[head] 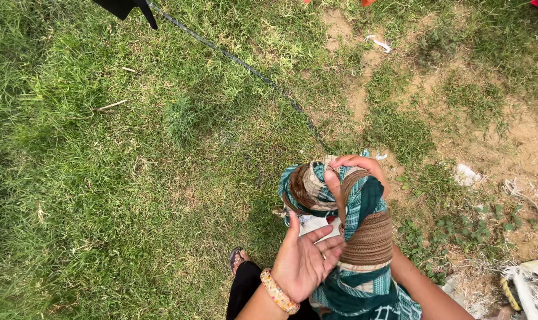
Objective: The person wrings out a cloth over a bucket by hand, then hangs it over a clothesline and spreads it out by hand.
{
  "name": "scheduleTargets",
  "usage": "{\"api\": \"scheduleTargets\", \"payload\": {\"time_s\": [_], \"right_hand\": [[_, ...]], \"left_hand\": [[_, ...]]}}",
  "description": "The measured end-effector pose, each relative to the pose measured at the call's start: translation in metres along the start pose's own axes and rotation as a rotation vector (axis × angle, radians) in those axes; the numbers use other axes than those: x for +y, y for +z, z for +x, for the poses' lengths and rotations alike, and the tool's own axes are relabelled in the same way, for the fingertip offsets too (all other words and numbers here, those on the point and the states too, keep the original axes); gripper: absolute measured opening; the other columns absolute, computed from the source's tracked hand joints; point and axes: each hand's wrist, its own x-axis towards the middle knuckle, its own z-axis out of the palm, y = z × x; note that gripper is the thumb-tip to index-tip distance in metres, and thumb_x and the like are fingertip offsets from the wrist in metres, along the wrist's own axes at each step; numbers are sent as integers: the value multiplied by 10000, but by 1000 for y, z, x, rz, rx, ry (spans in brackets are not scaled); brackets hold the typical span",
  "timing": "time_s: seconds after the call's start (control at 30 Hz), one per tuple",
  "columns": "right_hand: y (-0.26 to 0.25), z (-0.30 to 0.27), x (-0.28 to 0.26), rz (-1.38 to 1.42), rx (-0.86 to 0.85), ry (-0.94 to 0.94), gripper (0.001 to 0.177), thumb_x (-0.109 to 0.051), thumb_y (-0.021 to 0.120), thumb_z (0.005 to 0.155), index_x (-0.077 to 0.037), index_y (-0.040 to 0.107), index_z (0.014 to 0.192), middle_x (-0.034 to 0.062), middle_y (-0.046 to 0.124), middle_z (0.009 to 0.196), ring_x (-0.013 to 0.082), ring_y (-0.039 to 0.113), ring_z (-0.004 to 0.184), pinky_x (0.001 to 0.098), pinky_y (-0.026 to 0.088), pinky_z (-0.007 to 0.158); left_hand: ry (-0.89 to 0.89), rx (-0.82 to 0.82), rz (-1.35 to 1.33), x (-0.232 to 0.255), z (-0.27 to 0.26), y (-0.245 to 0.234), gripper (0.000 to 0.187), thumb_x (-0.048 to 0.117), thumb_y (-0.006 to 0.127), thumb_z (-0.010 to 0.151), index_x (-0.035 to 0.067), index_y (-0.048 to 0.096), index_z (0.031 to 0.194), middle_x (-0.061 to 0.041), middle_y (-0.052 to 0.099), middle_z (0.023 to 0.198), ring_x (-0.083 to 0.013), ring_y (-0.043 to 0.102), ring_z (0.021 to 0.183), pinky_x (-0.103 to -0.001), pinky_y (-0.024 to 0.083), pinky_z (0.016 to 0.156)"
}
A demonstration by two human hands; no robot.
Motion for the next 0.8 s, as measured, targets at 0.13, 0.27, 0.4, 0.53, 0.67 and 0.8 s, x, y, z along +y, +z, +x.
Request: {"api": "scheduleTargets", "payload": {"time_s": [0.13,0.27,0.4,0.53,0.67,0.8], "right_hand": [[-9,-7,-46,27,-18,28,314,49,696,964,-32,492,1189,129,683,1129,212,671,1125,362,536,1069],[-7,-20,-60,415,42,63,295,8,694,985,-33,492,1195,133,673,1085,266,665,1161,481,479,1162],[-24,-21,-67,256,-105,-198,318,-68,729,958,-78,477,1150,85,660,1065,295,670,1176,564,376,1274],[-59,-7,-87,-18,-487,-482,175,-154,710,831,-100,624,973,66,725,1014,303,719,1123,521,405,1199],[-62,4,-91,-282,-880,-1104,131,-194,712,922,-114,609,914,43,702,1042,239,713,1070,408,488,1089],[-53,14,-79,-574,-1310,-1307,122,-228,629,896,-112,630,934,49,694,994,247,680,1026,385,507,993]], "left_hand": [[164,643,203,10,52,24,919,801,433,854,52,511,1380,-134,675,1265,-292,639,1224,-436,539,1043],[407,57,117,9,92,43,868,824,463,859,58,619,1237,-109,711,1142,-266,676,1096,-435,536,1013],[314,233,118,25,102,27,543,550,547,991,83,676,1238,-124,729,1123,-253,692,1027,-393,574,937],[30,237,312,41,98,28,293,169,622,951,-1,691,1180,-138,748,999,-227,711,811,-354,597,729],[-193,514,765,39,99,60,213,2,665,840,-17,741,1038,-121,744,933,-212,706,759,-346,590,707],[-59,857,1406,39,120,86,203,58,782,696,-78,762,846,-175,765,906,-233,700,717,-384,583,672]]}}
